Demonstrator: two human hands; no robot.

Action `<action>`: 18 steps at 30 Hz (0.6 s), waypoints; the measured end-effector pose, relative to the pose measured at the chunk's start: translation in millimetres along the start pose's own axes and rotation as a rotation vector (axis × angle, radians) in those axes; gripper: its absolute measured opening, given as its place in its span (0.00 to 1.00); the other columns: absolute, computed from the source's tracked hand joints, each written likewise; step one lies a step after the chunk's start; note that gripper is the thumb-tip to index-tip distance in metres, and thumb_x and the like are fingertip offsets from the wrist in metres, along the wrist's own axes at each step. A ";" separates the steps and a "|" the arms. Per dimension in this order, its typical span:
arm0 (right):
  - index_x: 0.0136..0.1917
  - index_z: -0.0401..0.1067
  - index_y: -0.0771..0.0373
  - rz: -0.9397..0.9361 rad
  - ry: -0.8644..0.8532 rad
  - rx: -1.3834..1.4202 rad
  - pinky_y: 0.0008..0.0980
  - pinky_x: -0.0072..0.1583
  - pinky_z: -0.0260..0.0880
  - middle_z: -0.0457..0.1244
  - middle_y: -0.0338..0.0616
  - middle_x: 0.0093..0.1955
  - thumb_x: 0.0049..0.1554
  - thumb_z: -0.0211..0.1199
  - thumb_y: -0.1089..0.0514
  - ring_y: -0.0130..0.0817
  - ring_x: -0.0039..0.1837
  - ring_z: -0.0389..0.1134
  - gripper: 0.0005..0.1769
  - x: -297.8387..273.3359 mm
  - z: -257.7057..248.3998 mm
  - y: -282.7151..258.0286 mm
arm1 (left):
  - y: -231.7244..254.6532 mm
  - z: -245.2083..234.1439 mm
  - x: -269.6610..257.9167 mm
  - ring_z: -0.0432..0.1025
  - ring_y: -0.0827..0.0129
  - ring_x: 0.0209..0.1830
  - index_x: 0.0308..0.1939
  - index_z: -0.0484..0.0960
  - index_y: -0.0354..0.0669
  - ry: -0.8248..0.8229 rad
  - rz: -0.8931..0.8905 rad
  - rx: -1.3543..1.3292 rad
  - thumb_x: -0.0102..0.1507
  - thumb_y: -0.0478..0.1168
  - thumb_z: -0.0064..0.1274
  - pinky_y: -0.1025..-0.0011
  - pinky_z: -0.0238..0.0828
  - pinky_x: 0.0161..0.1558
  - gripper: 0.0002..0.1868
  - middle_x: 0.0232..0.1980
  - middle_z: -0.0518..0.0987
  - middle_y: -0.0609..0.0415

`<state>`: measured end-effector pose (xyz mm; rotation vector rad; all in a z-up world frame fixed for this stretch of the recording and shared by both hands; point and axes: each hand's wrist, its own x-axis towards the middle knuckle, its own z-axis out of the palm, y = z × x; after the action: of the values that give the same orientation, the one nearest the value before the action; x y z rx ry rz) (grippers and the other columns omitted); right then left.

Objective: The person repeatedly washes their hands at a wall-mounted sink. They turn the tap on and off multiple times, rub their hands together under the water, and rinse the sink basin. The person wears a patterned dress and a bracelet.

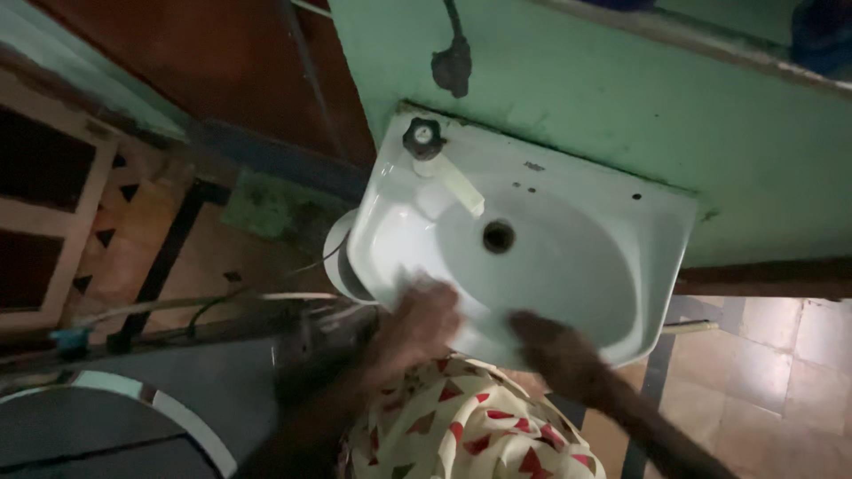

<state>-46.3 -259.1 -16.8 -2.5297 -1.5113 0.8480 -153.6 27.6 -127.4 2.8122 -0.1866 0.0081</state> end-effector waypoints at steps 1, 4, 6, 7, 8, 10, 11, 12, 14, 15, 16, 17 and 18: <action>0.79 0.59 0.58 0.048 -0.064 0.120 0.44 0.69 0.62 0.60 0.49 0.73 0.63 0.54 0.50 0.42 0.71 0.62 0.33 11.3 -0.4 -4.5 | 15.0 0.0 4.2 0.70 0.56 0.66 0.53 0.82 0.39 0.190 0.119 0.013 0.73 0.48 0.48 0.50 0.57 0.74 0.16 0.59 0.79 0.44; 0.75 0.58 0.68 -0.346 0.318 -0.168 0.46 0.71 0.61 0.59 0.58 0.74 0.63 0.55 0.49 0.49 0.74 0.61 0.33 27.6 10.8 0.8 | 43.3 -35.6 9.7 0.69 0.54 0.67 0.54 0.81 0.37 0.220 0.217 -0.042 0.72 0.53 0.50 0.45 0.54 0.72 0.21 0.60 0.79 0.41; 0.77 0.55 0.70 -0.394 0.242 -0.114 0.44 0.71 0.60 0.57 0.58 0.76 0.64 0.52 0.49 0.48 0.75 0.59 0.34 25.1 20.1 16.2 | 27.7 -70.6 33.2 0.67 0.56 0.67 0.53 0.80 0.42 -0.453 -0.052 -0.186 0.67 0.60 0.48 0.37 0.42 0.73 0.26 0.60 0.78 0.45; 0.78 0.53 0.70 -0.419 0.205 -0.090 0.44 0.71 0.60 0.55 0.58 0.78 0.65 0.51 0.49 0.48 0.76 0.59 0.35 25.4 21.7 25.9 | 9.6 -89.0 37.5 0.65 0.56 0.69 0.54 0.80 0.40 -0.379 -0.121 -0.052 0.66 0.61 0.48 0.40 0.37 0.76 0.29 0.63 0.77 0.44; 0.80 0.51 0.71 -0.442 0.126 -0.205 0.44 0.72 0.58 0.53 0.59 0.79 0.68 0.48 0.49 0.48 0.77 0.57 0.35 31.2 20.3 35.8 | -10.8 -105.8 36.0 0.63 0.57 0.72 0.55 0.80 0.38 -0.303 -0.189 0.081 0.65 0.63 0.49 0.43 0.32 0.78 0.32 0.66 0.75 0.43; 0.85 0.45 0.71 -0.486 -0.041 -0.426 0.46 0.74 0.56 0.47 0.61 0.83 0.74 0.41 0.50 0.50 0.80 0.52 0.34 45.4 13.6 45.5 | -33.3 -122.4 30.4 0.56 0.60 0.76 0.50 0.82 0.40 -0.139 -0.097 0.164 0.64 0.60 0.48 0.40 0.28 0.76 0.27 0.70 0.73 0.47; 0.85 0.42 0.66 -0.366 -0.153 -0.198 0.47 0.76 0.50 0.43 0.55 0.85 0.72 0.41 0.48 0.48 0.82 0.46 0.35 49.9 7.4 43.3 | -39.3 -126.3 29.3 0.53 0.61 0.78 0.47 0.83 0.41 -0.054 -0.052 0.207 0.64 0.59 0.47 0.38 0.26 0.75 0.25 0.72 0.72 0.49; 0.84 0.40 0.61 -0.240 -0.260 0.030 0.47 0.77 0.45 0.39 0.50 0.86 0.70 0.40 0.46 0.46 0.84 0.40 0.36 55.0 0.8 37.2 | -38.2 -126.7 29.3 0.51 0.61 0.79 0.50 0.82 0.40 -0.054 -0.061 0.220 0.63 0.59 0.48 0.39 0.25 0.75 0.27 0.73 0.71 0.49; 0.84 0.37 0.58 -0.179 -0.291 0.219 0.49 0.79 0.39 0.35 0.47 0.87 0.68 0.40 0.44 0.46 0.86 0.34 0.37 87.6 -10.9 20.3 | -32.7 -128.3 35.8 0.46 0.62 0.79 0.55 0.81 0.38 -0.051 -0.073 0.252 0.62 0.60 0.49 0.41 0.23 0.76 0.30 0.73 0.69 0.49; 0.84 0.37 0.59 -0.246 -0.229 0.185 0.51 0.78 0.38 0.35 0.50 0.87 0.68 0.41 0.45 0.48 0.86 0.34 0.37 106.2 -11.9 9.7 | -30.0 -130.3 36.2 0.45 0.62 0.81 0.56 0.81 0.39 -0.133 -0.113 0.226 0.64 0.59 0.49 0.41 0.21 0.77 0.30 0.74 0.69 0.51; 0.84 0.37 0.61 -0.312 -0.166 0.151 0.53 0.77 0.38 0.35 0.53 0.87 0.68 0.42 0.46 0.50 0.86 0.34 0.37 124.0 -11.8 0.1 | -28.4 -133.5 35.1 0.43 0.62 0.83 0.57 0.82 0.40 -0.215 -0.153 0.199 0.66 0.59 0.48 0.41 0.19 0.79 0.29 0.75 0.69 0.52; 0.84 0.37 0.63 -0.381 -0.103 0.114 0.54 0.77 0.37 0.35 0.56 0.87 0.69 0.43 0.47 0.53 0.85 0.34 0.38 139.0 -13.3 -6.2 | -25.7 -136.1 35.5 0.42 0.63 0.86 0.57 0.82 0.41 -0.294 -0.195 0.171 0.67 0.59 0.48 0.41 0.18 0.80 0.28 0.75 0.68 0.53; 0.84 0.37 0.65 -0.450 -0.040 0.077 0.56 0.76 0.36 0.35 0.59 0.87 0.69 0.43 0.48 0.55 0.85 0.34 0.38 148.3 -16.3 -8.4 | -22.0 -137.2 37.8 0.42 0.63 0.85 0.57 0.82 0.41 -0.319 -0.220 0.153 0.67 0.60 0.48 0.42 0.17 0.80 0.28 0.75 0.68 0.54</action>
<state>8.8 -127.9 -62.3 -2.0054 -1.9100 0.8641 -111.2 87.0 -3.3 2.9545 0.0545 -0.4973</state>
